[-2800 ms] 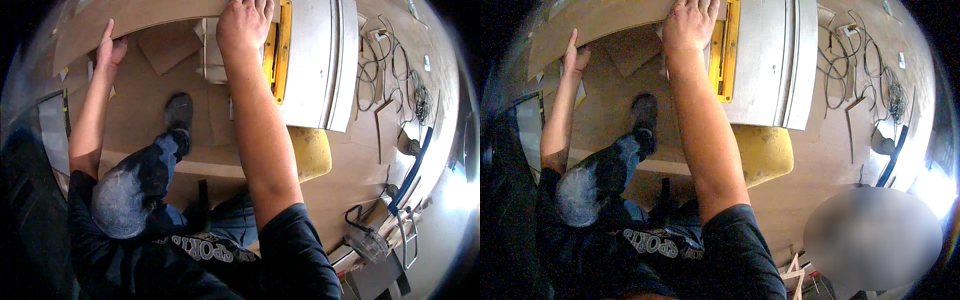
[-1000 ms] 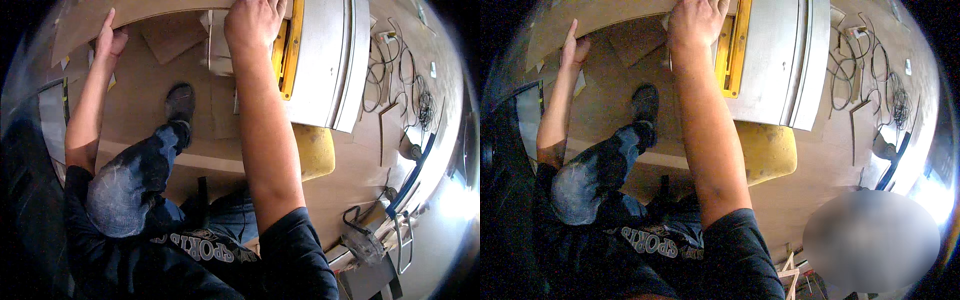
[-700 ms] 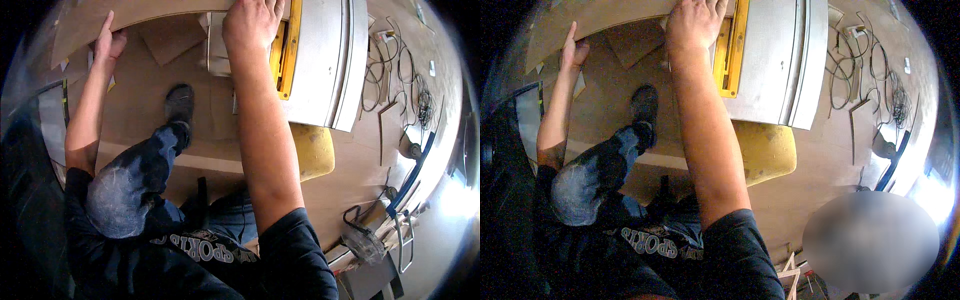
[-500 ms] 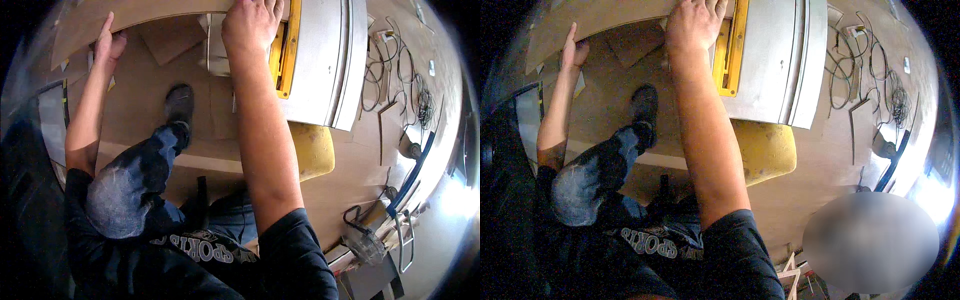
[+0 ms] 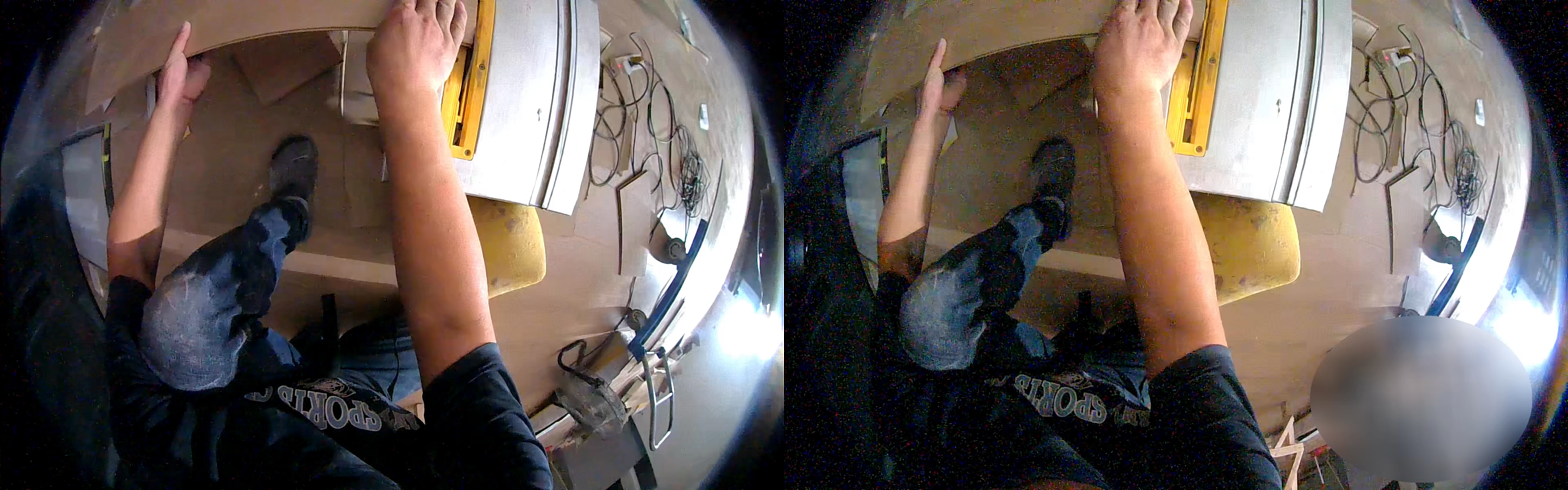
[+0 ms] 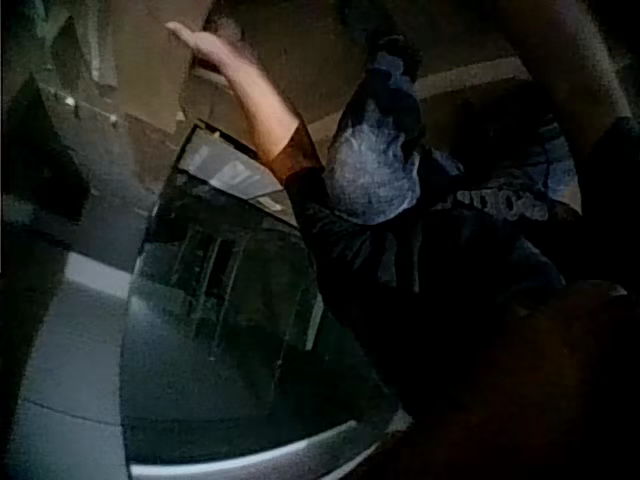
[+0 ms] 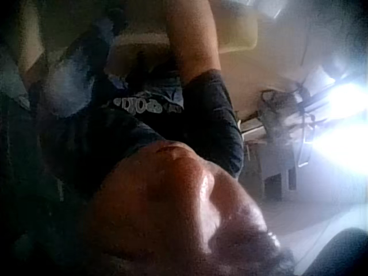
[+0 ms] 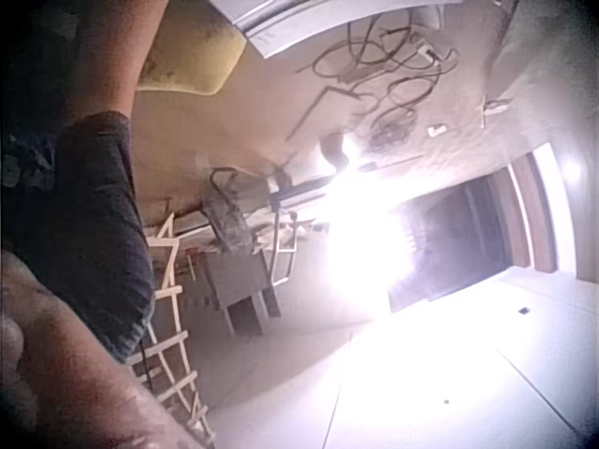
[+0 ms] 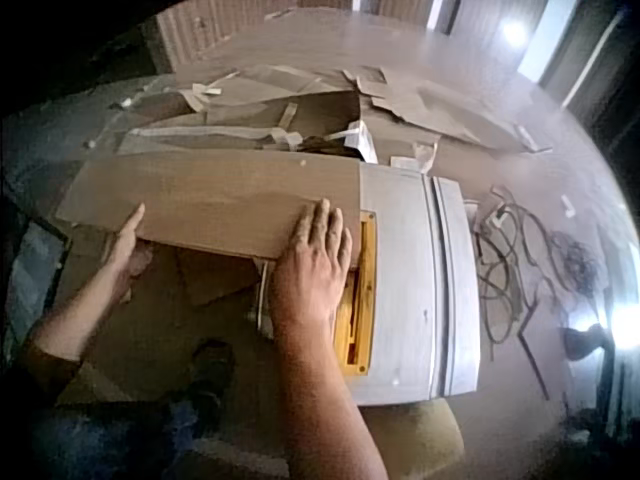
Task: The person uses a table saw to cut a flooring plank, hammers a block against the plank to seat it, and uses a tape measure and pencil to mark another section for fitting.
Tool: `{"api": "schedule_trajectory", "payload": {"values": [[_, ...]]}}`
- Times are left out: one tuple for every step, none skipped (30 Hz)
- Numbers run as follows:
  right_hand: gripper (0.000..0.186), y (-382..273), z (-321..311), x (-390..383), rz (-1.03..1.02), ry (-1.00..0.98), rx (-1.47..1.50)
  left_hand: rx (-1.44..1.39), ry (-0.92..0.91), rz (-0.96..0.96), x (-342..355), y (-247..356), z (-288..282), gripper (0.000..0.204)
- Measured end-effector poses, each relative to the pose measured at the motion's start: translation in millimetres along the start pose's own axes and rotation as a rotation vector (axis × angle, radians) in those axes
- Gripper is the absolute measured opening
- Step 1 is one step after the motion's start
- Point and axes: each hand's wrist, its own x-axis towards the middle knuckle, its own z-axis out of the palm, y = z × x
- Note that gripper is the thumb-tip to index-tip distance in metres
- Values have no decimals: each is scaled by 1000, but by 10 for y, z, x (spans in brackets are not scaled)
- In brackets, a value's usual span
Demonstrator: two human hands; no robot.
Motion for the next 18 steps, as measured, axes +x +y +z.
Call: {"api": "schedule_trajectory", "payload": {"values": [[58, 7, -2, -9, 1, 2, -3, 16, -4, 8, -35, -11, 27, 51], [58, 24, 32, -3, 0, 3, -45, 32, -8, 17, -70, -14, 52, 50], [57, 25, 43, -9, 0, 6, -39, 69, 14, 6, -95, -1, 52, 49], [57, 27, 50, -15, 1, 9, -34, 104, 35, -5, -118, 11, 54, 48], [56, 32, 58, -23, 3, 13, -29, 140, 56, -17, -141, 21, 57, 48], [56, 31, 61, -34, 0, 13, -34, 176, 78, -28, -154, 31, 51, 47], [56, 29, 63, -45, -1, 10, -46, 212, 100, -39, -165, 37, 47, 46], [56, 28, 62, -62, -1, 7, -59, 248, 121, -51, -174, 39, 46, 45], [56, 17, 49, -69, -3, 4, -70, 257, 122, -70, -131, 47, -7, 45], [56, 11, 39, -67, 6, 1, -38, 266, 123, -89, -86, 62, -60, 45], [56, 6, 33, -76, 3, 6, -27, 224, 112, -83, -49, 50, -115, 45], [57, 12, 28, -89, 2, 11, -19, 181, 99, -80, -63, 38, -102, 45], [57, 16, 28, -101, 1, 17, -10, 88, 74, -52, -79, -1, -85, 44], [57, 21, 39, -107, 2, 15, 2, -5, 49, -23, -96, -27, -72, 43], [57, 17, 27, -117, 3, 18, -4, -15, 34, -20, -119, -33, -70, 43], [57, 13, 5, -134, 3, 21, -11, -25, 20, -17, -143, -32, -71, 42], [57, 10, -5, -144, 3, 23, -16, -35, 6, -14, -165, -26, -72, 42], [57, 7, 3, -139, 1, 36, -22, -23, 2, -15, -135, -30, -102, 42]]}}
